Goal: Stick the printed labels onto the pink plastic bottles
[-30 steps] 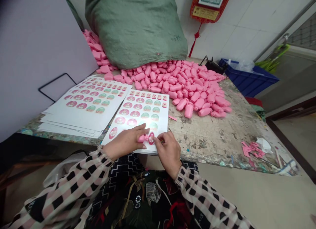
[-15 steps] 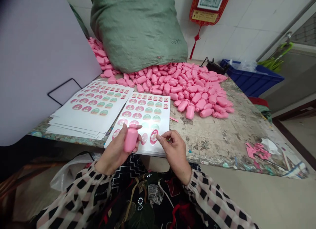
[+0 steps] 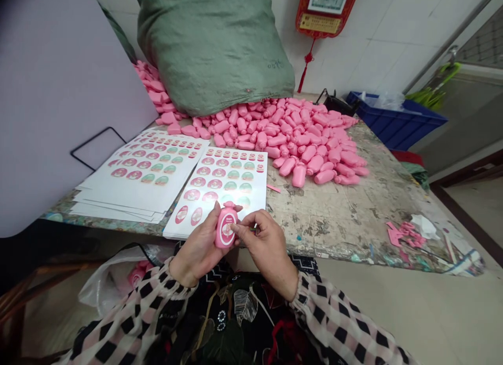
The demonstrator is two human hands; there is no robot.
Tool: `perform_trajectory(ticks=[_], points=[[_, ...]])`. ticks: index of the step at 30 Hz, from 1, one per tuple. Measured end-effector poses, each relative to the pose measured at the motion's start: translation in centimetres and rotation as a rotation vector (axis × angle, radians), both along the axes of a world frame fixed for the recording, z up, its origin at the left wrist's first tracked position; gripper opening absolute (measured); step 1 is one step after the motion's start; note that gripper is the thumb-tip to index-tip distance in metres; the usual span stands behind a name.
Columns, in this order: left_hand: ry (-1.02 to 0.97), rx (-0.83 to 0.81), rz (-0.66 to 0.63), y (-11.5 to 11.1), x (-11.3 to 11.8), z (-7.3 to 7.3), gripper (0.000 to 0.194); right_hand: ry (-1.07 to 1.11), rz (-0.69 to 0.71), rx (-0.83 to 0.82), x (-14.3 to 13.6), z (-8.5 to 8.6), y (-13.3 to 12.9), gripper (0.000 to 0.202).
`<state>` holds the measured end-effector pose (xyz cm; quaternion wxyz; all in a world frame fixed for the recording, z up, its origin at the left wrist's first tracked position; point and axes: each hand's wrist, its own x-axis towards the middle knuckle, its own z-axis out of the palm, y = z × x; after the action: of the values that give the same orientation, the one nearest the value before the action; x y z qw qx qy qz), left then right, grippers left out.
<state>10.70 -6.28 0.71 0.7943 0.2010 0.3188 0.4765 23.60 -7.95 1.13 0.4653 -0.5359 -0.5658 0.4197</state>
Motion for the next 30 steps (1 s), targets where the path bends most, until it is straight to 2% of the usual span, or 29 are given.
perform_trajectory(ticks=[8, 14, 18, 22, 24, 30], points=[[0.008, 0.015, 0.014, -0.1, 0.2, 0.1, 0.036, 0.082, 0.004, -0.032, -0.1, -0.1, 0.0, 0.019], [-0.008, 0.026, 0.016, -0.1, 0.3, 0.0, 0.043, 0.091, 0.003, -0.047, -0.1, -0.5, -0.1, 0.021], [0.009, 0.036, -0.001, -0.3, 0.4, -0.1, 0.051, 0.039, 0.001, -0.041, -0.1, -0.6, 0.0, 0.021], [0.100, 0.082, -0.010, -0.7, 0.1, -0.1, 0.037, -0.047, -0.012, -0.016, 0.1, -1.1, 0.0, 0.019], [0.136, 0.098, -0.037, -0.8, -0.2, -0.1, 0.042, -0.104, -0.015, 0.016, 0.2, -1.2, -0.1, 0.017], [0.132, 0.121, -0.098, -0.9, -0.8, -0.4, 0.033, -0.312, 0.104, 0.123, 1.3, -0.4, 0.0, 0.015]])
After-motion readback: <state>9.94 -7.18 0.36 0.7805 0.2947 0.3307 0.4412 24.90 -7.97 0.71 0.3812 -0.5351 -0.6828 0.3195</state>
